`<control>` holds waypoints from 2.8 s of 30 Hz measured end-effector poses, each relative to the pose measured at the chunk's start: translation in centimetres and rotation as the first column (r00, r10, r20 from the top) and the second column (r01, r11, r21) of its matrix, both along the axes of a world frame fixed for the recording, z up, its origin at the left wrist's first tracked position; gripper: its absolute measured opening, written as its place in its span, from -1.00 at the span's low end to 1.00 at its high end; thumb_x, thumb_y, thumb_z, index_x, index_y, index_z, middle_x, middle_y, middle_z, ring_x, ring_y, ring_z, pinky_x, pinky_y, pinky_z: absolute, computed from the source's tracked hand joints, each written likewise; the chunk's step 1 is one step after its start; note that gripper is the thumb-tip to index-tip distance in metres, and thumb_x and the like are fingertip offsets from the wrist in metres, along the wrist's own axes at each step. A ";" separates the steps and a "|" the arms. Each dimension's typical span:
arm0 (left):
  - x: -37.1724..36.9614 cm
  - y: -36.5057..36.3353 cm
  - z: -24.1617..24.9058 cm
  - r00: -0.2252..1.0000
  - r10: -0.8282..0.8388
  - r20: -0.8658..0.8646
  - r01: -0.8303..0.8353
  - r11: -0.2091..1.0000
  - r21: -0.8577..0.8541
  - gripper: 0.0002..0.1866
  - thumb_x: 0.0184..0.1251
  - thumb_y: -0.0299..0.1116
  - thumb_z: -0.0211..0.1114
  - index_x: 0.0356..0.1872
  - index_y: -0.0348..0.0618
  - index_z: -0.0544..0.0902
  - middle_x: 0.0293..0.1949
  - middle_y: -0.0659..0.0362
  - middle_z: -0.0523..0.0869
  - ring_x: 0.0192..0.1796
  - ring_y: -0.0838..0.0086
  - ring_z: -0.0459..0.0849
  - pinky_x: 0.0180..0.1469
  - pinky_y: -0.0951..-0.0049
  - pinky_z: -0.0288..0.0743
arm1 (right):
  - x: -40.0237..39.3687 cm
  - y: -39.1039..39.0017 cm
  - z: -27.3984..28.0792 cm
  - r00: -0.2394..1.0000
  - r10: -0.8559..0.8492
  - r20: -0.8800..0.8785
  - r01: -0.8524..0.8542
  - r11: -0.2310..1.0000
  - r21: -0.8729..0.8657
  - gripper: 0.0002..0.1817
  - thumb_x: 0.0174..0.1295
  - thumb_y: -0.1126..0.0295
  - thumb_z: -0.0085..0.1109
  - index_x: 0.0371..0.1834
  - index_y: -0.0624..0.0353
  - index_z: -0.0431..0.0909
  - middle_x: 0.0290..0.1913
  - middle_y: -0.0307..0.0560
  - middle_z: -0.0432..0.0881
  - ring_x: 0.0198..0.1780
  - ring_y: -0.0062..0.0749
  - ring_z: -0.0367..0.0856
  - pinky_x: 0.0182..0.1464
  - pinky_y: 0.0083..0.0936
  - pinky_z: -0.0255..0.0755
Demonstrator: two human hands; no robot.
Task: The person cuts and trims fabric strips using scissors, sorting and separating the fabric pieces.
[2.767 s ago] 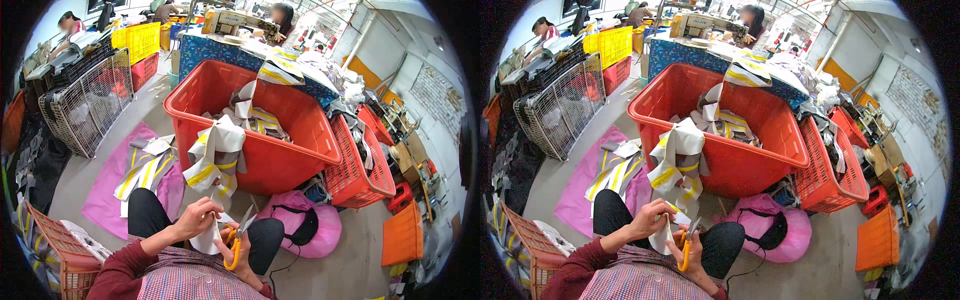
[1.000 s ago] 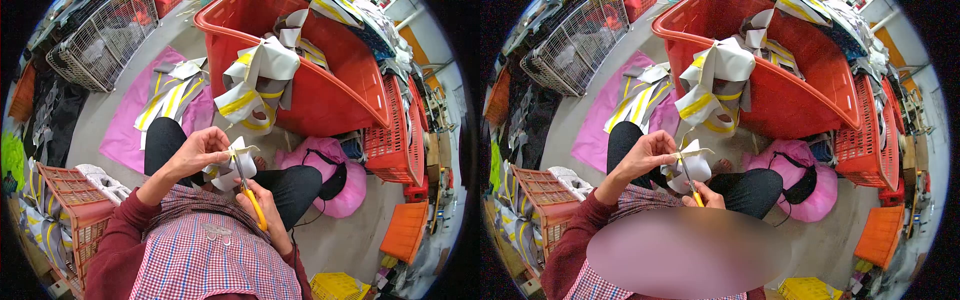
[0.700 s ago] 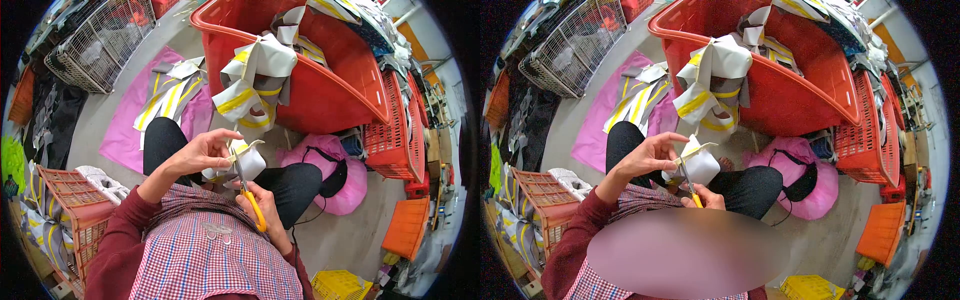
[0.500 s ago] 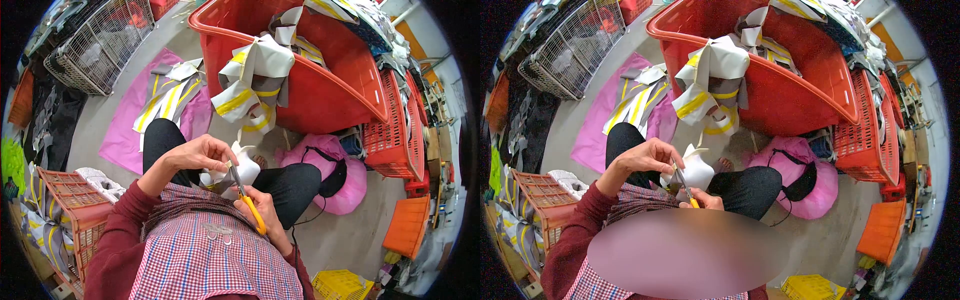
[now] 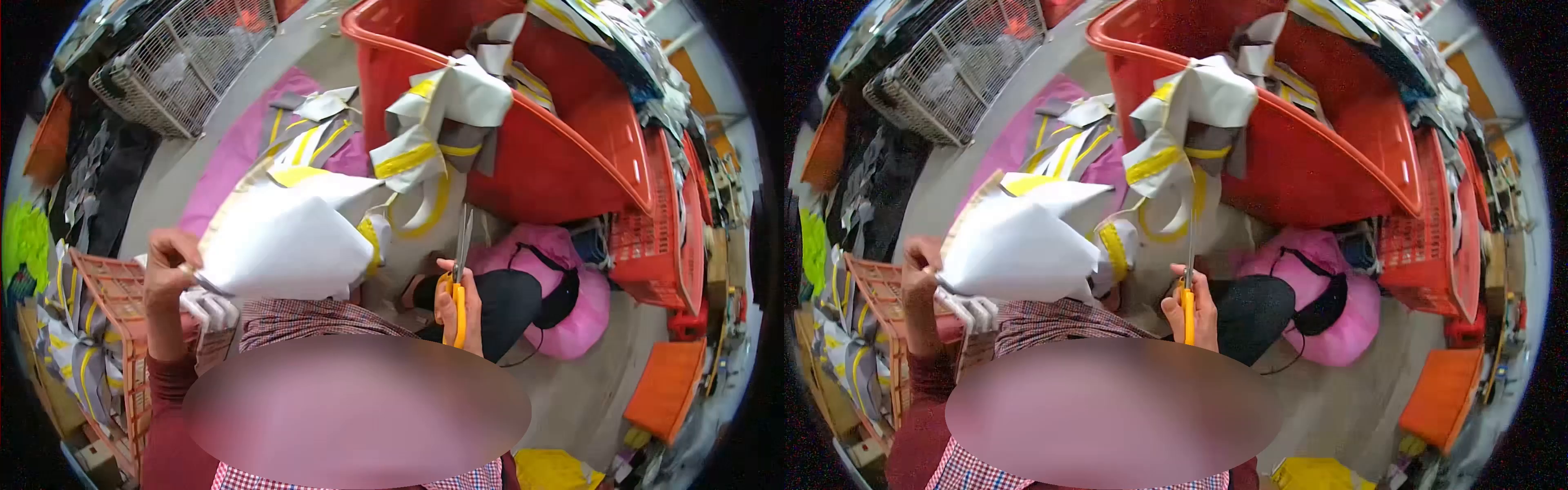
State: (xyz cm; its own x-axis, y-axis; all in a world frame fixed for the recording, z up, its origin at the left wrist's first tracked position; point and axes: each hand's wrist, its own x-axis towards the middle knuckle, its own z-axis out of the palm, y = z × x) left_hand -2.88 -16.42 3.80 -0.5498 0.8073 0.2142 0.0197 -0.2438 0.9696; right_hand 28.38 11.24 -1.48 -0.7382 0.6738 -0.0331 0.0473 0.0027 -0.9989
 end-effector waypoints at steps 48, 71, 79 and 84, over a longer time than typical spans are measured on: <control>6.7 5.6 -8.4 0.426 -0.050 -0.903 -0.577 0.754 -0.314 -0.72 -0.02 -0.38 0.42 -0.30 -0.16 0.53 -0.13 0.01 0.55 -0.05 0.09 0.53 -0.04 0.22 0.41 | -4.1 -3.9 -3.5 0.912 0.309 0.269 -0.284 0.950 -0.128 -0.56 0.21 0.40 0.29 0.15 0.22 0.46 -0.48 -0.38 0.37 -0.46 -0.73 0.30 -0.38 -0.76 0.23; -4.7 15.2 -1.9 0.604 -0.632 -0.486 0.021 0.622 -0.783 -0.78 0.13 -0.29 0.28 -0.50 -0.26 0.63 -0.62 0.13 0.57 -0.54 0.47 0.55 -0.42 0.35 0.42 | 2.3 -1.4 -3.3 0.952 -0.267 -0.150 0.216 0.933 -0.289 -0.67 0.38 0.39 -0.07 0.14 0.29 0.37 -0.52 -0.29 0.38 -0.58 -0.70 0.30 -0.52 -0.74 0.23; -0.5 11.3 1.8 0.645 -0.493 -0.584 0.062 0.795 -0.603 -0.75 0.27 -0.27 0.29 -0.36 -0.32 0.62 -0.55 0.01 0.52 -0.48 0.27 0.50 -0.36 0.32 0.38 | 0.0 -3.5 0.3 0.993 0.097 -0.063 -0.107 0.975 -0.193 -0.64 0.35 0.39 0.04 0.19 0.20 0.37 -0.46 -0.30 0.37 -0.51 -0.71 0.30 -0.45 -0.75 0.24; 0.9 10.8 3.3 0.677 -0.350 -0.647 -0.102 0.826 -0.554 -0.71 0.31 -0.22 0.21 -0.37 -0.31 0.65 -0.51 -0.04 0.61 -0.43 0.16 0.58 -0.33 0.21 0.41 | -1.4 -5.3 2.4 0.914 0.395 0.090 -0.400 0.916 0.038 -0.43 0.18 0.34 0.29 0.27 0.09 0.34 -0.44 -0.32 0.29 -0.44 -0.65 0.26 -0.35 -0.65 0.26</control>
State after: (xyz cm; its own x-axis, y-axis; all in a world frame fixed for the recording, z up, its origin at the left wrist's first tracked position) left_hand -1.96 -5.59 7.07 -0.2984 0.9542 0.0211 0.7448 0.2190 0.6303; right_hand 27.02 5.96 0.88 -0.9419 0.3277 -0.0738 0.1096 0.0920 -0.9897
